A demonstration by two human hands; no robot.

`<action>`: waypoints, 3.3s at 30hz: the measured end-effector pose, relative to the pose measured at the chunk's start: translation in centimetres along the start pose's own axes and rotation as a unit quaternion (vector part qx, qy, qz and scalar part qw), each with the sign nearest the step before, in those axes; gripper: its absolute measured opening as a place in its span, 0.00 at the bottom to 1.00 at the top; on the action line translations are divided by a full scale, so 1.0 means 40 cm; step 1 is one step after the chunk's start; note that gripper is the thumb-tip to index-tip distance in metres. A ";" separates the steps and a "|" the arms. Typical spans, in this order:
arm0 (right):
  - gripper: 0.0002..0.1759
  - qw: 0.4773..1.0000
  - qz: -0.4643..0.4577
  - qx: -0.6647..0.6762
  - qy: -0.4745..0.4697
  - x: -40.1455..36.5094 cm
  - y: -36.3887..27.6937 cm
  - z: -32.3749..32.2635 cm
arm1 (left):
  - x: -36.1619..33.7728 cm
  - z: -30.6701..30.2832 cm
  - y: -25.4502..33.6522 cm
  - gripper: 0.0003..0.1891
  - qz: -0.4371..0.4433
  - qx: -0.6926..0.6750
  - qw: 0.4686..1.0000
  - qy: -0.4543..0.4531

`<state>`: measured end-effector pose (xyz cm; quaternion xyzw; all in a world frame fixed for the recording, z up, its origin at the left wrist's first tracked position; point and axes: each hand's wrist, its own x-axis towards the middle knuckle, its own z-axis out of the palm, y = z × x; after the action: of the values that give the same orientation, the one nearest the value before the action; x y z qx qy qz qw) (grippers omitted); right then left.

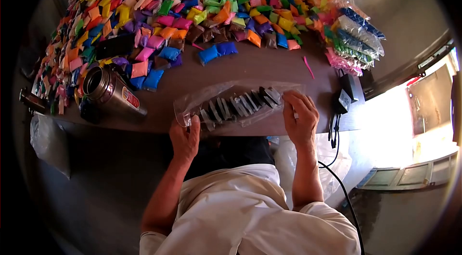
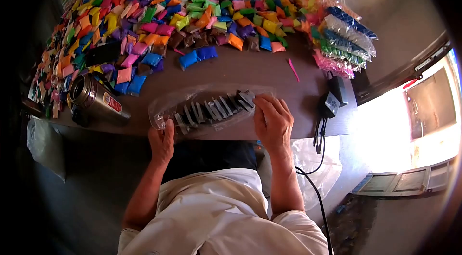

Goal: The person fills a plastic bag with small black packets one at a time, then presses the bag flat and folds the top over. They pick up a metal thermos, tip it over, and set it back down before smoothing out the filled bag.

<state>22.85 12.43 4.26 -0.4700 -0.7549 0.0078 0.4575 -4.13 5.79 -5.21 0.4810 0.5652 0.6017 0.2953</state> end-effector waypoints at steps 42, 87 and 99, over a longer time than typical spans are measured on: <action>0.18 0.988 0.082 0.060 -0.118 0.074 -0.027 -0.032 | -0.003 -0.002 0.006 0.19 -0.017 -0.020 0.999 -0.024; 0.15 0.935 0.110 0.031 -0.335 0.198 0.137 0.133 | 0.193 -0.026 0.034 0.33 -0.172 0.081 0.981 0.037; 0.15 0.944 0.050 0.080 -0.316 0.202 0.143 0.144 | 0.225 -0.043 -0.033 0.31 -0.208 0.106 0.972 -0.001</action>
<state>21.70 23.83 3.90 -0.4425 -0.8328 0.2397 0.2308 -9.22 13.44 -4.12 0.3816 0.7130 0.4633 0.3624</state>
